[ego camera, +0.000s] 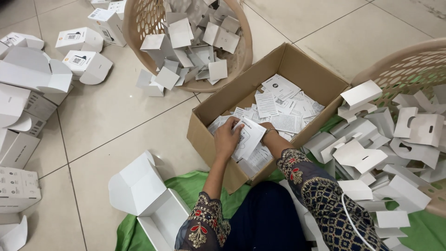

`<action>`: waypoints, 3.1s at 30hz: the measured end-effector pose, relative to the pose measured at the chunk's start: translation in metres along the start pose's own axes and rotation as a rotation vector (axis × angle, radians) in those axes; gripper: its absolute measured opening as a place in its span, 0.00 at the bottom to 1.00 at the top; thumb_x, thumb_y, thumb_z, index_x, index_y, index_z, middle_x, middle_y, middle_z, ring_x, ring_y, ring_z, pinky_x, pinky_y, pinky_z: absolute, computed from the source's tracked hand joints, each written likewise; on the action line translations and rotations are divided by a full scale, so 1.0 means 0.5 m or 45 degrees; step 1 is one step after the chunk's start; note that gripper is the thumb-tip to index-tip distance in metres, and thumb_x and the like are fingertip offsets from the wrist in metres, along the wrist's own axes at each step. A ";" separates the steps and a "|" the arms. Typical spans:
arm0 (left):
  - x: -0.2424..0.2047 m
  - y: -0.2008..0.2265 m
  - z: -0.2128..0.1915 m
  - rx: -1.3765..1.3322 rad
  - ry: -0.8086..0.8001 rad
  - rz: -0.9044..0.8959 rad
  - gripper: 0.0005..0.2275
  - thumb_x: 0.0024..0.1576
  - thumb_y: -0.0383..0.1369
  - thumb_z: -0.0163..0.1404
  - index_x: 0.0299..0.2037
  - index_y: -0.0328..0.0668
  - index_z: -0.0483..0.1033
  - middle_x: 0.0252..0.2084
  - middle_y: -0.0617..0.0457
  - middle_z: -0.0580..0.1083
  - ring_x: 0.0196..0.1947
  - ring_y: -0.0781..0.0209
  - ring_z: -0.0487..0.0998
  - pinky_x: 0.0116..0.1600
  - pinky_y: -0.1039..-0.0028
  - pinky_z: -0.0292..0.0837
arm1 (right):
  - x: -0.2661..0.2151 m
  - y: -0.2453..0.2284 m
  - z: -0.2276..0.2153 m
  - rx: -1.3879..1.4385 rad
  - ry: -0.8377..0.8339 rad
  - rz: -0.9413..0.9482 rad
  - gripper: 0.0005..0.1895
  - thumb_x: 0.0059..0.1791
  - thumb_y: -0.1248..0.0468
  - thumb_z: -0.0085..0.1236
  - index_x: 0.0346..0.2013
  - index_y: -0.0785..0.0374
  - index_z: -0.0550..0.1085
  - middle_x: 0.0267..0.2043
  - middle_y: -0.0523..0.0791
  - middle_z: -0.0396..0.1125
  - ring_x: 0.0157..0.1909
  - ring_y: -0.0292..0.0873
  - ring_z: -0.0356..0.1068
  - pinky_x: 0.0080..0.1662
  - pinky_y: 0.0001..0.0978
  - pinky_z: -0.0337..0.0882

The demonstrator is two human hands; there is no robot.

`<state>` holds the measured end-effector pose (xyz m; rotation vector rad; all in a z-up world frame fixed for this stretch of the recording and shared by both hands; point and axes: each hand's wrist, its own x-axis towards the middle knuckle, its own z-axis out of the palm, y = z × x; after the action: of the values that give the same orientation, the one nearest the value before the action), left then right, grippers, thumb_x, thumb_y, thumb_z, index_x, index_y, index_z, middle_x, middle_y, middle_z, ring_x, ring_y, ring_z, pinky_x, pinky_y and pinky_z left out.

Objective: The person sorts and prepares small product boxes by inserting manuals or documentation.

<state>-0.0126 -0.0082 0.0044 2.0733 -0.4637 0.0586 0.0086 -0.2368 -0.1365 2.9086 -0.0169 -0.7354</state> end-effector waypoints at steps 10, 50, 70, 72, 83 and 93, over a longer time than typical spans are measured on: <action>0.026 -0.068 -0.005 -1.042 0.091 -0.329 0.12 0.66 0.37 0.52 0.52 0.36 0.75 0.43 0.50 0.78 0.40 0.64 0.77 0.47 0.68 0.73 | -0.017 0.008 -0.014 -0.151 0.205 0.076 0.11 0.51 0.66 0.53 0.44 0.57 0.82 0.49 0.48 0.76 0.51 0.49 0.77 0.47 0.40 0.77; -0.382 -0.121 -0.312 -0.047 0.468 -0.244 0.21 0.60 0.24 0.45 0.65 0.32 0.62 0.61 0.36 0.67 0.57 0.44 0.75 0.57 0.60 0.71 | -0.325 -0.633 -0.488 1.039 1.042 -0.396 0.06 0.46 0.65 0.57 0.37 0.55 0.78 0.36 0.42 0.75 0.39 0.47 0.75 0.39 0.42 0.73; -0.393 0.263 0.133 -0.590 -0.383 0.057 0.17 0.62 0.25 0.49 0.62 0.36 0.68 0.58 0.41 0.71 0.49 0.53 0.80 0.49 0.68 0.79 | -0.577 0.205 0.038 0.008 -0.601 0.064 0.44 0.30 0.52 0.82 0.58 0.50 0.74 0.51 0.43 0.75 0.52 0.46 0.76 0.51 0.40 0.76; -0.400 0.258 0.145 -0.566 -0.448 0.050 0.17 0.62 0.26 0.49 0.62 0.36 0.67 0.59 0.42 0.70 0.49 0.54 0.80 0.48 0.68 0.79 | -0.614 0.190 0.014 -0.024 -0.505 0.053 0.41 0.30 0.57 0.79 0.57 0.47 0.75 0.51 0.42 0.76 0.54 0.45 0.75 0.51 0.40 0.75; -0.355 0.227 -0.054 -0.588 -0.205 0.128 0.20 0.63 0.32 0.52 0.64 0.34 0.65 0.57 0.36 0.73 0.53 0.49 0.79 0.55 0.65 0.75 | -0.754 -0.026 -0.421 0.262 0.444 -0.291 0.28 0.33 0.54 0.71 0.47 0.51 0.75 0.43 0.45 0.72 0.51 0.50 0.71 0.49 0.45 0.72; -0.420 0.063 -0.299 -0.443 -0.055 -0.390 0.14 0.63 0.36 0.50 0.49 0.34 0.81 0.21 0.49 0.72 0.19 0.68 0.65 0.25 0.72 0.61 | -0.644 -0.266 -0.427 0.540 0.604 -0.685 0.30 0.37 0.50 0.68 0.53 0.51 0.74 0.45 0.42 0.72 0.52 0.45 0.71 0.49 0.42 0.72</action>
<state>-0.1965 0.1660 0.0610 1.7816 -0.1621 -0.2336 -0.1771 -0.0622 0.1829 3.4531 0.7702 -0.0658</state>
